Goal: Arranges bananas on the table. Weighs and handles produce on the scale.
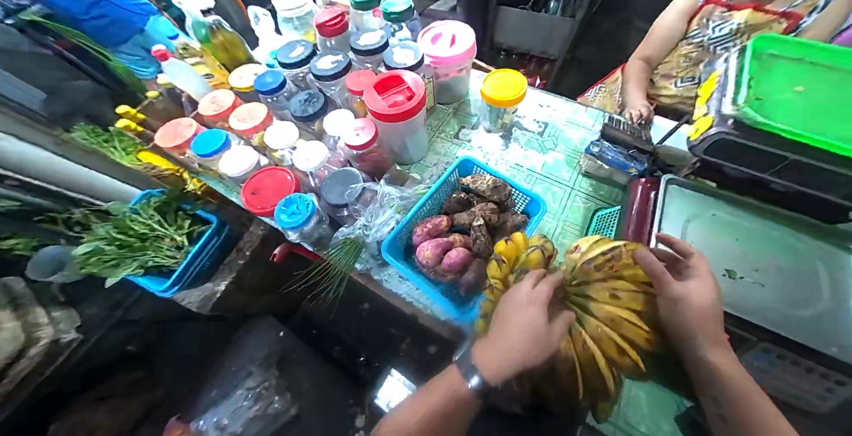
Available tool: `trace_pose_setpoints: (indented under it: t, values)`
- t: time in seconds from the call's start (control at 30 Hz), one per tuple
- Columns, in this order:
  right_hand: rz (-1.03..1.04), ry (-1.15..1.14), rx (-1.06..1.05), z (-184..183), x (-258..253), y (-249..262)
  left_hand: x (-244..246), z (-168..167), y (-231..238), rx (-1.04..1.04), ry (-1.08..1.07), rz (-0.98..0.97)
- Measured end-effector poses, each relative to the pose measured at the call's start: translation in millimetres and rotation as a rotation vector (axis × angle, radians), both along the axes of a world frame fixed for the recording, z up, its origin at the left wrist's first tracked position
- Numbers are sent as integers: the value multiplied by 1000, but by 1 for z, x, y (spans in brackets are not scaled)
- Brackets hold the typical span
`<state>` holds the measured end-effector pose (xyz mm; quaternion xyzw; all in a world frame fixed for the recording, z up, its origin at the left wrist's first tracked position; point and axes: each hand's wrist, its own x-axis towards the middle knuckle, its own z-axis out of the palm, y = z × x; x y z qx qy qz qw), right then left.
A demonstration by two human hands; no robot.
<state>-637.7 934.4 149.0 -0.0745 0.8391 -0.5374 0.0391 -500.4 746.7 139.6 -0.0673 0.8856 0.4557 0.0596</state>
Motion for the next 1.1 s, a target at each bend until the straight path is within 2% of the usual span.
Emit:
trace_pose_setpoints:
  t: [0.1, 0.2, 0.37, 0.47, 0.5, 0.57, 0.63, 0.7, 0.73, 0.8, 0.87, 0.9, 1.0, 1.1]
  values:
    - [4, 185, -91, 7, 16, 0, 9, 3, -3, 34, 106, 13]
    - [48, 277, -129, 16, 26, -10, 13, 6, -10, -67, 119, -9]
    - [-9, 7, -18, 16, 15, -29, 15, 22, -23, -263, 153, -61]
    - [64, -62, 86, 12, 6, -23, 10, 34, -17, -378, 283, -62]
    - [103, -11, 143, 12, 8, -14, 4, 32, -9, -398, 371, -79]
    - [82, 236, 245, 5, 22, 17, -11, 18, 12, -420, 522, -157]
    - [-96, 490, 332, -14, 41, 70, -22, -6, 33, -491, 546, -224]
    - [-362, 544, 461, -41, 62, 137, -24, -25, 45, -548, 559, -194]
    - [-491, 450, 540, -57, 73, 174, -22, -27, 47, -554, 552, -180]
    - [-656, 59, 647, -88, 92, 242, -18, -25, 46, -555, 519, -169]
    - [-666, -329, 667, -121, 103, 290, -14, -23, 45, -542, 496, -160]
    - [-651, -442, 655, -137, 108, 304, -12, -22, 46, -553, 486, -151]
    - [-672, -480, 579, -165, 106, 325, -8, -10, 68, -638, 488, -106]
    - [-731, -413, 444, -148, 113, 335, 1, 13, 111, -583, 623, -122]
